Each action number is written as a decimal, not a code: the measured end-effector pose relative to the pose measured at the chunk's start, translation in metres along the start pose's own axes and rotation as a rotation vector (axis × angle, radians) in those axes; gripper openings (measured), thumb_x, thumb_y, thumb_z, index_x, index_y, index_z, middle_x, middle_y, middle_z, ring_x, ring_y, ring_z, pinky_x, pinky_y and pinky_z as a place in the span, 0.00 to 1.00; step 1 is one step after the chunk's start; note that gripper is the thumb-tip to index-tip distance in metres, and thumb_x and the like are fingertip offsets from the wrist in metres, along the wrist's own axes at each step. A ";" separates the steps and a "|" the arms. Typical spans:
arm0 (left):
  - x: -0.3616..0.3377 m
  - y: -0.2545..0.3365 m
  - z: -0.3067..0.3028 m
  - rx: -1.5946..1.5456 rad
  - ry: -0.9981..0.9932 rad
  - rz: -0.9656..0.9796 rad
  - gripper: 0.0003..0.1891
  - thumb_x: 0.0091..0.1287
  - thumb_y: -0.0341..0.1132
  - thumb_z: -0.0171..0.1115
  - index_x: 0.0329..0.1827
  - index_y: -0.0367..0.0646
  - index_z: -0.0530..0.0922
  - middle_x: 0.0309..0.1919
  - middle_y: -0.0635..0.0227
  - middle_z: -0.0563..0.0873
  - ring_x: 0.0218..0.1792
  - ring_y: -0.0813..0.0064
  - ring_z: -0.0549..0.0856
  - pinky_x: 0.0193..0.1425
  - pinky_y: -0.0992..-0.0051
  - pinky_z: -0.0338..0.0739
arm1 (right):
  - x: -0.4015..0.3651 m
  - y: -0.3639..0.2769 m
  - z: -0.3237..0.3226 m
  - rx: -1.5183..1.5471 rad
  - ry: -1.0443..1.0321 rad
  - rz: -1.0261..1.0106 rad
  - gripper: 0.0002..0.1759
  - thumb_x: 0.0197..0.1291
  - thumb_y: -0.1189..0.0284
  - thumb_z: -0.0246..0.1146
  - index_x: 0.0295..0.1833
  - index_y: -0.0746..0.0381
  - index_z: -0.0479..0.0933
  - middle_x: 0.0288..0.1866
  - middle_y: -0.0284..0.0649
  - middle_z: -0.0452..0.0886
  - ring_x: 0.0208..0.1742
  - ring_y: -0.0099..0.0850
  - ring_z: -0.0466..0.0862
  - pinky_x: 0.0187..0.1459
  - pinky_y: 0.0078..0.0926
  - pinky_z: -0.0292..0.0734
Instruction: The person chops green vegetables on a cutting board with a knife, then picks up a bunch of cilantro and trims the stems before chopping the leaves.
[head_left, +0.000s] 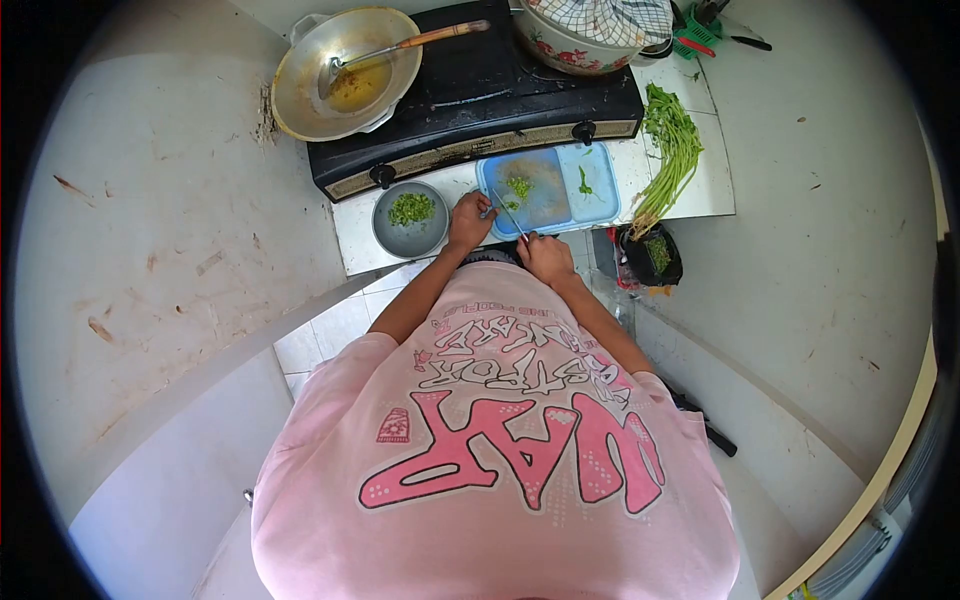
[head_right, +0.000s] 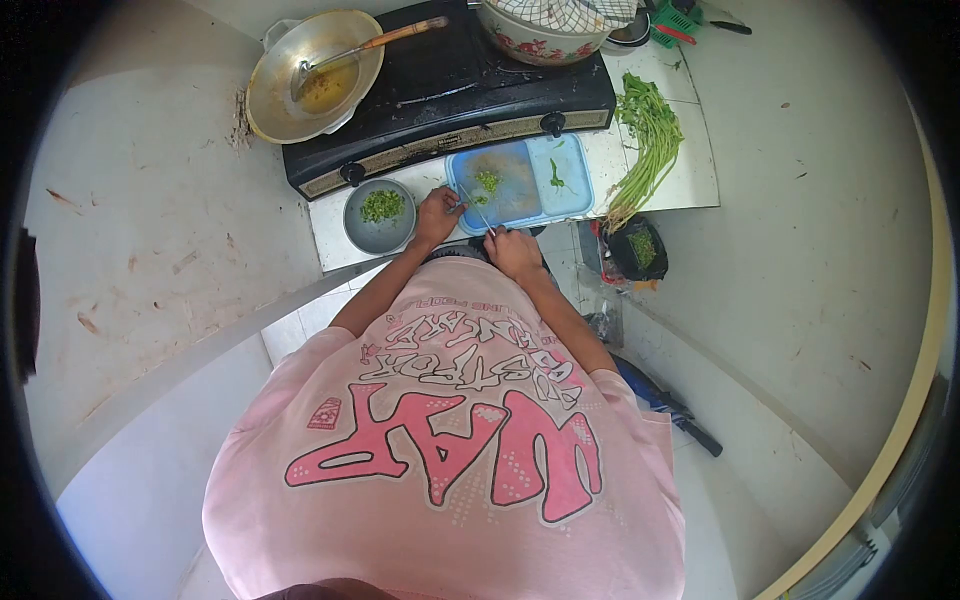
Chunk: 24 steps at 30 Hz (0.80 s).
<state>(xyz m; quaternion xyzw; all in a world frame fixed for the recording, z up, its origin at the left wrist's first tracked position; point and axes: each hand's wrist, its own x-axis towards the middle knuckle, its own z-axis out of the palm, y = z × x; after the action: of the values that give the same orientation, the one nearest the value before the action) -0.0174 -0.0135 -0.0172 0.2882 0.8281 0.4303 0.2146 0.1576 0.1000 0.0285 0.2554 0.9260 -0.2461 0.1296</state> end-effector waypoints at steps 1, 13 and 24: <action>0.000 0.000 0.000 -0.001 -0.003 -0.003 0.12 0.58 0.30 0.77 0.38 0.37 0.81 0.33 0.58 0.85 0.36 0.62 0.87 0.45 0.63 0.82 | -0.001 -0.001 0.000 -0.010 0.000 -0.003 0.26 0.75 0.54 0.55 0.44 0.67 0.83 0.32 0.59 0.87 0.35 0.56 0.89 0.41 0.53 0.85; 0.001 -0.004 0.000 0.009 -0.007 -0.002 0.13 0.58 0.30 0.79 0.38 0.37 0.81 0.32 0.57 0.85 0.35 0.60 0.87 0.43 0.62 0.81 | 0.015 -0.003 0.007 -0.036 0.004 -0.034 0.24 0.74 0.55 0.55 0.42 0.65 0.83 0.32 0.58 0.87 0.35 0.56 0.89 0.42 0.54 0.85; 0.000 0.000 -0.003 0.019 -0.032 0.018 0.14 0.60 0.32 0.78 0.38 0.36 0.79 0.32 0.55 0.85 0.35 0.58 0.86 0.43 0.60 0.81 | 0.006 0.006 0.005 -0.008 0.037 0.012 0.24 0.74 0.54 0.55 0.42 0.65 0.83 0.31 0.57 0.87 0.35 0.56 0.89 0.42 0.54 0.85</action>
<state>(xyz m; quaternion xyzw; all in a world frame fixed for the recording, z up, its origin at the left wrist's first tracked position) -0.0193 -0.0155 -0.0157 0.3047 0.8260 0.4196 0.2212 0.1561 0.1046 0.0193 0.2651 0.9276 -0.2368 0.1150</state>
